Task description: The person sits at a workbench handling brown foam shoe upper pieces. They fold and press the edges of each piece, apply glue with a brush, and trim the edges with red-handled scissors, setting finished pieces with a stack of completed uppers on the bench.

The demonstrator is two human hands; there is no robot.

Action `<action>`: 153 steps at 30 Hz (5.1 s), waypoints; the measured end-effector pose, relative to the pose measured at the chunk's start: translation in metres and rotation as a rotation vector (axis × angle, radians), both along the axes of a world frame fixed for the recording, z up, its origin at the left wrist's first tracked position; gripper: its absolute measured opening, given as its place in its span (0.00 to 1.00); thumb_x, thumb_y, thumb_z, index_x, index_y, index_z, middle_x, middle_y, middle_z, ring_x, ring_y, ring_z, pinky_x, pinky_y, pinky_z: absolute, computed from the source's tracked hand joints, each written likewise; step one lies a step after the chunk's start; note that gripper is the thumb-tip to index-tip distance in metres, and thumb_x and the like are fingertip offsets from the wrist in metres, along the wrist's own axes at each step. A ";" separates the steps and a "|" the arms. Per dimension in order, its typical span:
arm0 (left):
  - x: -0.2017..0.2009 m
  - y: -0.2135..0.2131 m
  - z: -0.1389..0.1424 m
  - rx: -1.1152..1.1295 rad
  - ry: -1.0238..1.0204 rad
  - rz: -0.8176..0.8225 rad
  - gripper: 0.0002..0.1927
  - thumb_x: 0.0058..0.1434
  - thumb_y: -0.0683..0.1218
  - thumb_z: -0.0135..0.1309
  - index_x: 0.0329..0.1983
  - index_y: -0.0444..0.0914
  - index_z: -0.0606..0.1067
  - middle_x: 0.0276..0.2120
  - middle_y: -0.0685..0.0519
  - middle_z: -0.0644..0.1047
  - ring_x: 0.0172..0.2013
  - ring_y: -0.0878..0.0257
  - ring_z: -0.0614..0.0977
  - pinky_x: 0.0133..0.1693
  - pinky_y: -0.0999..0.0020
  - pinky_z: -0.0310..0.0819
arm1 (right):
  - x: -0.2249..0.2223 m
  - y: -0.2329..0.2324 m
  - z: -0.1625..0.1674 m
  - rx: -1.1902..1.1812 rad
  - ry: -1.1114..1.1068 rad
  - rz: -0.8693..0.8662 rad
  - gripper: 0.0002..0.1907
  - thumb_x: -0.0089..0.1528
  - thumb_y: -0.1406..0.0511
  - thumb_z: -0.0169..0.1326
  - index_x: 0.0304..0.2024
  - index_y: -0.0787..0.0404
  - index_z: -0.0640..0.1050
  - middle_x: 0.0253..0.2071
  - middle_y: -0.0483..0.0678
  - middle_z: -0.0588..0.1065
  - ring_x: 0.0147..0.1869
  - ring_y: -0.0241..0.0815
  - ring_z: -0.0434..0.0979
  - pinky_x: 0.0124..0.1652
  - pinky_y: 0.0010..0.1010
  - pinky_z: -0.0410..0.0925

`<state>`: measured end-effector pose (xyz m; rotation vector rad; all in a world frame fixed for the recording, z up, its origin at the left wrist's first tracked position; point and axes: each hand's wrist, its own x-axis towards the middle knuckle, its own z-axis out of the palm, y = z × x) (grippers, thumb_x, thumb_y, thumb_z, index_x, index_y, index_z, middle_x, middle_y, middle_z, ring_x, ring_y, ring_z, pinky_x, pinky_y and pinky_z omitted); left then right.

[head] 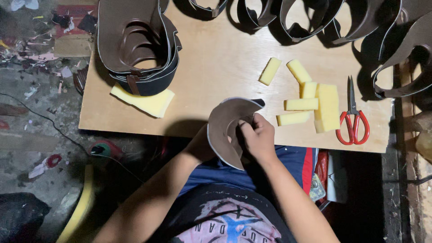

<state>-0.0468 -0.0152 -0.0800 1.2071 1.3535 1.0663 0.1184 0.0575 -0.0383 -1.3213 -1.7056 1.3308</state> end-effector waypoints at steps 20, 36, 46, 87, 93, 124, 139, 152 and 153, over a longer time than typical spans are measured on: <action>0.026 0.004 0.088 0.446 0.368 0.475 0.07 0.66 0.41 0.54 0.45 0.35 0.77 0.37 0.43 0.79 0.39 0.47 0.83 0.41 0.60 0.77 | -0.012 -0.015 0.027 -0.032 0.375 -0.216 0.09 0.60 0.71 0.63 0.41 0.67 0.79 0.37 0.44 0.78 0.41 0.34 0.77 0.42 0.28 0.71; 0.037 -0.008 0.102 0.391 0.005 0.454 0.10 0.63 0.40 0.55 0.46 0.34 0.76 0.39 0.45 0.83 0.40 0.52 0.87 0.42 0.63 0.79 | 0.004 -0.007 -0.033 0.144 0.258 -0.045 0.08 0.64 0.69 0.58 0.44 0.66 0.82 0.38 0.45 0.81 0.42 0.37 0.80 0.43 0.30 0.72; 0.026 -0.007 0.101 0.358 0.216 0.548 0.13 0.60 0.39 0.54 0.48 0.33 0.75 0.39 0.39 0.81 0.43 0.44 0.85 0.42 0.60 0.78 | 0.005 -0.005 -0.025 -0.228 0.556 -0.272 0.05 0.64 0.70 0.57 0.40 0.67 0.80 0.36 0.45 0.78 0.37 0.34 0.76 0.38 0.26 0.69; 0.022 -0.021 0.052 -0.063 -0.656 0.357 0.16 0.67 0.42 0.49 0.56 0.31 0.72 0.44 0.49 0.79 0.43 0.64 0.80 0.47 0.70 0.75 | -0.004 -0.011 0.060 -0.083 -0.241 0.084 0.16 0.61 0.59 0.64 0.38 0.65 0.75 0.26 0.50 0.74 0.29 0.37 0.69 0.31 0.30 0.66; 0.019 -0.014 0.054 -0.022 -0.834 0.535 0.13 0.70 0.41 0.46 0.53 0.30 0.73 0.42 0.48 0.79 0.41 0.64 0.80 0.45 0.70 0.75 | 0.003 -0.013 0.049 0.023 -0.186 0.242 0.12 0.62 0.64 0.58 0.43 0.64 0.72 0.29 0.48 0.75 0.31 0.35 0.71 0.33 0.29 0.68; -0.004 -0.022 0.091 0.054 -0.310 0.427 0.05 0.66 0.40 0.52 0.41 0.31 0.74 0.33 0.54 0.77 0.35 0.70 0.77 0.38 0.74 0.72 | 0.034 -0.040 0.039 -0.467 0.151 0.366 0.16 0.56 0.73 0.53 0.47 0.65 0.72 0.39 0.44 0.75 0.41 0.32 0.74 0.41 0.25 0.70; 0.018 -0.038 0.058 0.080 -0.538 0.041 0.20 0.73 0.53 0.45 0.59 0.34 0.71 0.48 0.54 0.76 0.49 0.68 0.75 0.54 0.70 0.69 | 0.012 -0.017 0.049 -0.142 0.109 0.227 0.07 0.64 0.68 0.57 0.42 0.66 0.78 0.31 0.41 0.76 0.35 0.28 0.71 0.35 0.22 0.68; 0.018 -0.014 0.035 0.023 -0.261 0.028 0.19 0.66 0.40 0.54 0.60 0.31 0.73 0.54 0.46 0.79 0.54 0.59 0.79 0.56 0.64 0.72 | 0.024 -0.016 0.028 0.126 0.074 -0.041 0.09 0.62 0.67 0.58 0.42 0.67 0.81 0.32 0.44 0.79 0.35 0.31 0.74 0.36 0.25 0.69; 0.012 -0.013 0.037 0.049 -0.208 0.037 0.18 0.67 0.40 0.54 0.59 0.30 0.74 0.53 0.45 0.80 0.53 0.58 0.80 0.55 0.64 0.75 | 0.028 -0.009 0.030 0.130 0.046 -0.086 0.09 0.62 0.67 0.58 0.42 0.67 0.81 0.31 0.44 0.78 0.34 0.31 0.73 0.36 0.25 0.69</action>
